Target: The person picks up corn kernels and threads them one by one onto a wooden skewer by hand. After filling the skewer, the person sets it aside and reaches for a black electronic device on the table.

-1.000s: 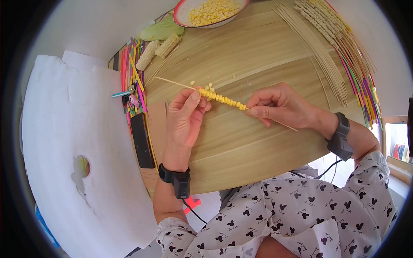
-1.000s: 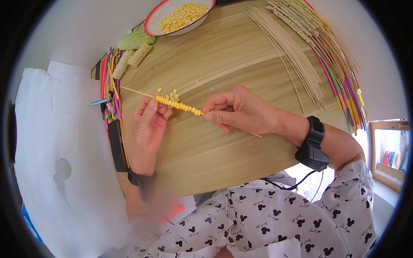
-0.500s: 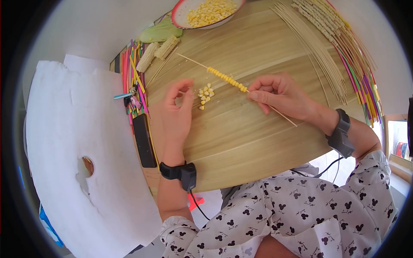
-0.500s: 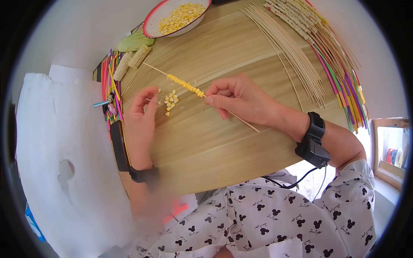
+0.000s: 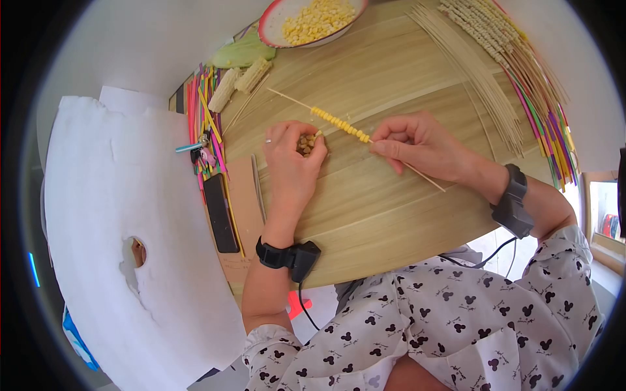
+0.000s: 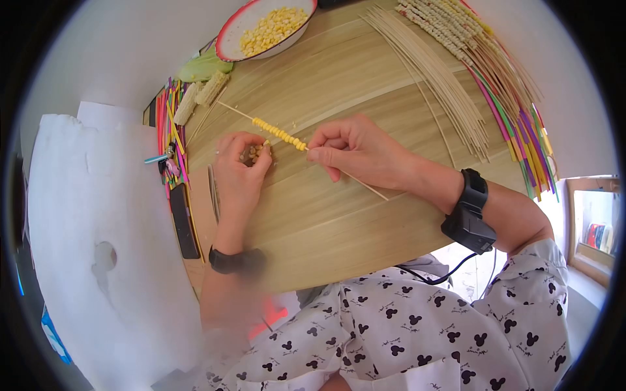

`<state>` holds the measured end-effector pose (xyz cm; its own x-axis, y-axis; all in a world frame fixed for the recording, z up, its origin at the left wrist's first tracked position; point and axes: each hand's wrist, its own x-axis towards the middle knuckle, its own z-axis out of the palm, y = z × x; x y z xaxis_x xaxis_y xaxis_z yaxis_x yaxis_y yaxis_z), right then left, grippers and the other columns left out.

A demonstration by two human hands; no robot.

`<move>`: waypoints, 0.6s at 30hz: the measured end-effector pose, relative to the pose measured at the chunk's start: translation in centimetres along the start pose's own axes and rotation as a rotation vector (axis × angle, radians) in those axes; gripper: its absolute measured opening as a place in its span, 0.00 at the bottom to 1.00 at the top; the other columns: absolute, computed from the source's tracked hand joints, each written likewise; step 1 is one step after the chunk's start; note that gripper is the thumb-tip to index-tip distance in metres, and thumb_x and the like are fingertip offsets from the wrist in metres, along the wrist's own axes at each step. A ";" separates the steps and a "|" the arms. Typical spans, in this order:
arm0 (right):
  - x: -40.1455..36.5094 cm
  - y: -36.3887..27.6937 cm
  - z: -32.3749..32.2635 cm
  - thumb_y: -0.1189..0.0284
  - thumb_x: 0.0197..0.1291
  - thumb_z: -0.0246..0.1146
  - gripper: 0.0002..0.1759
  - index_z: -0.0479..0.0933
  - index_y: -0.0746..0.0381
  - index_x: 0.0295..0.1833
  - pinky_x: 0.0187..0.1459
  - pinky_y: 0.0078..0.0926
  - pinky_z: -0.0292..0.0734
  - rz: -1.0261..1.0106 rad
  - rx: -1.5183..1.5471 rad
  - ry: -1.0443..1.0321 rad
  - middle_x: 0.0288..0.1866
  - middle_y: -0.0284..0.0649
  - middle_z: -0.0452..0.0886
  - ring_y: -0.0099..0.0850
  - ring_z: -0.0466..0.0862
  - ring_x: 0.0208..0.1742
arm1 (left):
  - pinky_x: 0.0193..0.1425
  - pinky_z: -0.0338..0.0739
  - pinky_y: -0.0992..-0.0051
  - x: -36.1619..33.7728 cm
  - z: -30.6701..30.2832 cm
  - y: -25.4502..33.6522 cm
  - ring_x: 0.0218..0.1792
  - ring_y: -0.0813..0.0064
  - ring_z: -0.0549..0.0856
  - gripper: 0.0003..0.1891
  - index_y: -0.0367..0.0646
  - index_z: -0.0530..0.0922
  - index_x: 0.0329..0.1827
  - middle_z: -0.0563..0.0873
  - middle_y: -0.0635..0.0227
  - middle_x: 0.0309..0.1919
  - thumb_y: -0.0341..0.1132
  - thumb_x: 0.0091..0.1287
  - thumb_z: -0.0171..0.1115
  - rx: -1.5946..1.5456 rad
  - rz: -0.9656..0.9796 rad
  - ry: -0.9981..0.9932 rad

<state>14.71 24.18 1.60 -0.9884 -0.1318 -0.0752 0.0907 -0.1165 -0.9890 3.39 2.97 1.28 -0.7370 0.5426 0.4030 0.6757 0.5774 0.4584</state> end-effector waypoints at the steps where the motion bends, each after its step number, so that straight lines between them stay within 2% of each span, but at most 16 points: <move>1: 0.0 0.1 0.0 0.70 0.69 0.60 0.09 0.78 0.65 0.41 0.27 0.11 0.67 -0.001 -0.001 -0.005 0.25 0.26 0.75 0.12 0.73 0.24 | 0.48 0.72 0.68 0.0 0.0 0.0 0.43 0.62 0.78 0.07 0.38 0.81 0.34 0.82 0.61 0.37 0.29 0.54 0.67 -0.001 0.001 -0.003; 6: 0.1 0.0 0.0 0.71 0.69 0.60 0.08 0.78 0.65 0.40 0.27 0.11 0.67 -0.006 -0.004 -0.014 0.26 0.26 0.75 0.12 0.73 0.25 | 0.49 0.70 0.64 0.1 0.1 -0.1 0.42 0.60 0.77 0.06 0.40 0.80 0.31 0.80 0.62 0.36 0.28 0.52 0.67 -0.073 -0.028 -0.008; 9: 0.2 -0.5 -0.3 0.71 0.69 0.60 0.09 0.77 0.66 0.38 0.28 0.13 0.68 0.024 -0.038 -0.003 0.25 0.27 0.75 0.14 0.73 0.25 | 0.48 0.70 0.66 0.4 0.2 -0.2 0.40 0.61 0.77 0.06 0.41 0.79 0.32 0.80 0.63 0.35 0.27 0.52 0.67 -0.103 0.004 0.013; 11: 0.4 -0.8 -0.3 0.72 0.68 0.59 0.09 0.77 0.66 0.36 0.28 0.15 0.69 0.042 -0.073 0.008 0.24 0.28 0.76 0.15 0.73 0.25 | 0.45 0.73 0.71 0.4 0.0 -0.2 0.37 0.67 0.80 0.07 0.40 0.80 0.35 0.81 0.64 0.32 0.26 0.53 0.67 -0.036 0.036 -0.003; 12: 0.2 -0.9 -0.2 0.72 0.68 0.59 0.09 0.77 0.66 0.37 0.28 0.15 0.69 0.041 -0.055 0.009 0.24 0.28 0.76 0.14 0.73 0.25 | 0.45 0.73 0.71 0.4 -0.1 -0.2 0.37 0.67 0.80 0.07 0.40 0.80 0.35 0.81 0.64 0.32 0.26 0.53 0.67 -0.033 0.041 0.005; 15: 0.2 -1.0 -0.1 0.72 0.68 0.59 0.08 0.77 0.66 0.37 0.28 0.15 0.69 0.037 -0.024 0.009 0.25 0.28 0.76 0.14 0.74 0.25 | 0.44 0.73 0.73 0.2 0.0 -0.3 0.35 0.72 0.80 0.07 0.40 0.80 0.38 0.82 0.67 0.31 0.27 0.57 0.66 -0.052 0.003 -0.029; 17: 0.1 -0.8 -0.1 0.72 0.68 0.59 0.08 0.77 0.66 0.38 0.28 0.14 0.69 0.042 -0.010 0.007 0.25 0.28 0.76 0.14 0.74 0.25 | 0.44 0.73 0.75 0.1 0.0 -0.6 0.35 0.74 0.81 0.06 0.42 0.81 0.41 0.83 0.69 0.32 0.29 0.61 0.66 -0.243 -0.170 0.088; 18: 0.2 -0.5 -0.1 0.71 0.68 0.60 0.08 0.77 0.65 0.39 0.28 0.13 0.67 0.050 -0.003 0.009 0.25 0.27 0.75 0.13 0.73 0.25 | 0.44 0.73 0.75 0.0 -0.3 -0.8 0.35 0.74 0.81 0.06 0.42 0.81 0.41 0.83 0.69 0.32 0.29 0.61 0.66 -0.242 -0.175 0.091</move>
<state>14.48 24.28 2.12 -0.9837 -0.1283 -0.1259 0.1400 -0.1073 -0.9843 2.84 2.36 1.22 -0.8474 0.3851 0.3655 0.5232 0.4889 0.6980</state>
